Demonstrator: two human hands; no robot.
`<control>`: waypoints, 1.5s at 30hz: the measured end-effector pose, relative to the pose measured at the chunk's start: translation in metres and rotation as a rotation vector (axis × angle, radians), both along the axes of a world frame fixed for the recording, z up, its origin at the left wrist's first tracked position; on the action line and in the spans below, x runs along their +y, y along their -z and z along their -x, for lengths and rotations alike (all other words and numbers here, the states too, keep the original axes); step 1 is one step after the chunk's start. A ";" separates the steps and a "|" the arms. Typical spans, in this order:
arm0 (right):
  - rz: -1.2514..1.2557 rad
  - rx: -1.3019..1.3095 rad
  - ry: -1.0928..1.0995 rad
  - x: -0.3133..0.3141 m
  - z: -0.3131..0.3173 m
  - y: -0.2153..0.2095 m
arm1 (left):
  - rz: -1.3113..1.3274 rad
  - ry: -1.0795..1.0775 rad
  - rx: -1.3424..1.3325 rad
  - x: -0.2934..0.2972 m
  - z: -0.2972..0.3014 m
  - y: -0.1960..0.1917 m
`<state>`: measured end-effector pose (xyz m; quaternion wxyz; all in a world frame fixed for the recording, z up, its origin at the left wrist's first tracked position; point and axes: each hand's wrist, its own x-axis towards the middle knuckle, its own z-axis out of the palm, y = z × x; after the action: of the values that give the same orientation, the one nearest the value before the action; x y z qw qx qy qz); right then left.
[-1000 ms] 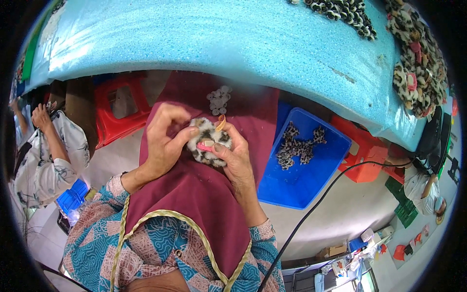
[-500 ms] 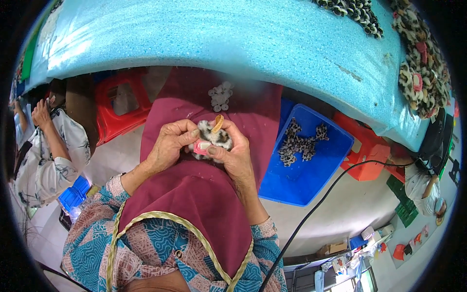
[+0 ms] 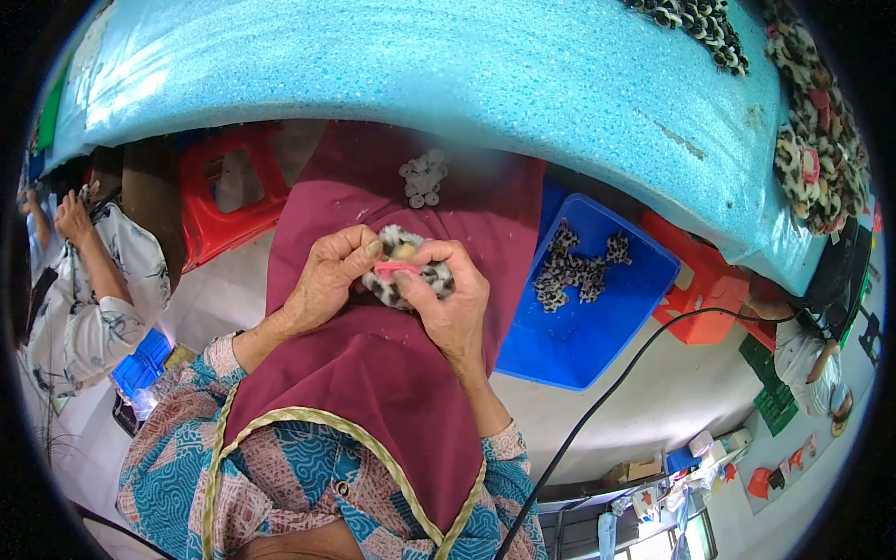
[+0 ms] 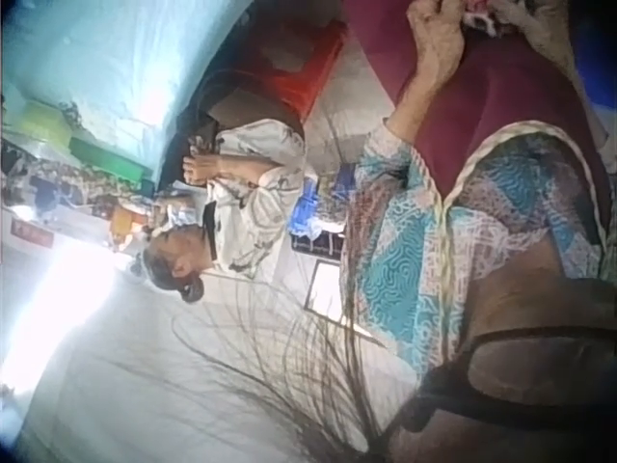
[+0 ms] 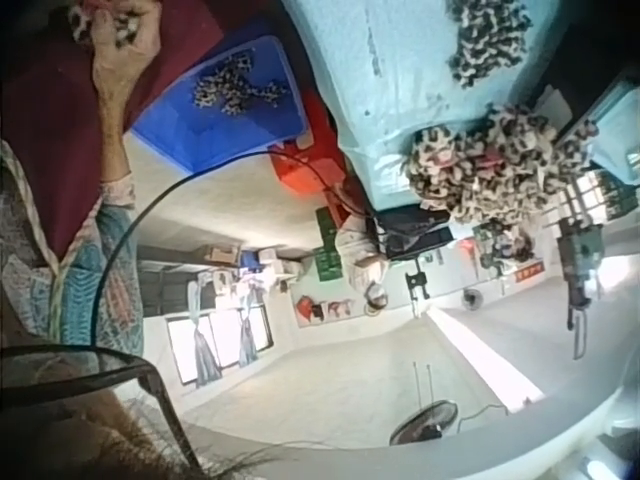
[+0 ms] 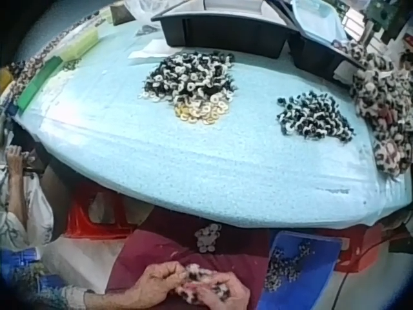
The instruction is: The person assembles plush toy parts by hand, attaching plastic components and labels to leopard-print fabric pieces at a factory workbench.
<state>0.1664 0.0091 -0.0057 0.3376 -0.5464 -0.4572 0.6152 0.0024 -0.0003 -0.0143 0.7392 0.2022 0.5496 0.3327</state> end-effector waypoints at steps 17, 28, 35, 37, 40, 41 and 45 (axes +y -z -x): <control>-0.008 -0.108 -0.120 0.020 0.004 -0.005 | -0.256 0.031 0.340 -0.002 -0.009 -0.009; 0.045 -0.161 -0.191 0.017 -0.001 0.001 | -0.009 0.072 0.157 0.000 -0.009 -0.004; -0.125 -0.307 -0.155 0.022 0.012 0.016 | -0.507 0.153 0.438 0.005 -0.023 -0.010; 0.087 0.005 -0.113 0.019 0.009 0.026 | -0.388 0.090 0.396 0.004 -0.020 -0.006; 0.267 0.147 -0.119 0.019 -0.007 0.010 | -0.296 0.042 0.355 0.002 -0.012 0.001; 0.308 0.226 -0.091 0.017 -0.011 0.007 | -0.238 0.051 0.322 0.003 -0.012 -0.002; 0.422 0.285 0.087 0.008 -0.007 0.018 | -0.358 0.105 0.427 0.007 -0.015 -0.005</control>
<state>0.1733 0.0169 -0.0234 0.3032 -0.5316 -0.2428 0.7527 0.0179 0.0063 -0.0093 0.5752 0.4233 0.6143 0.3357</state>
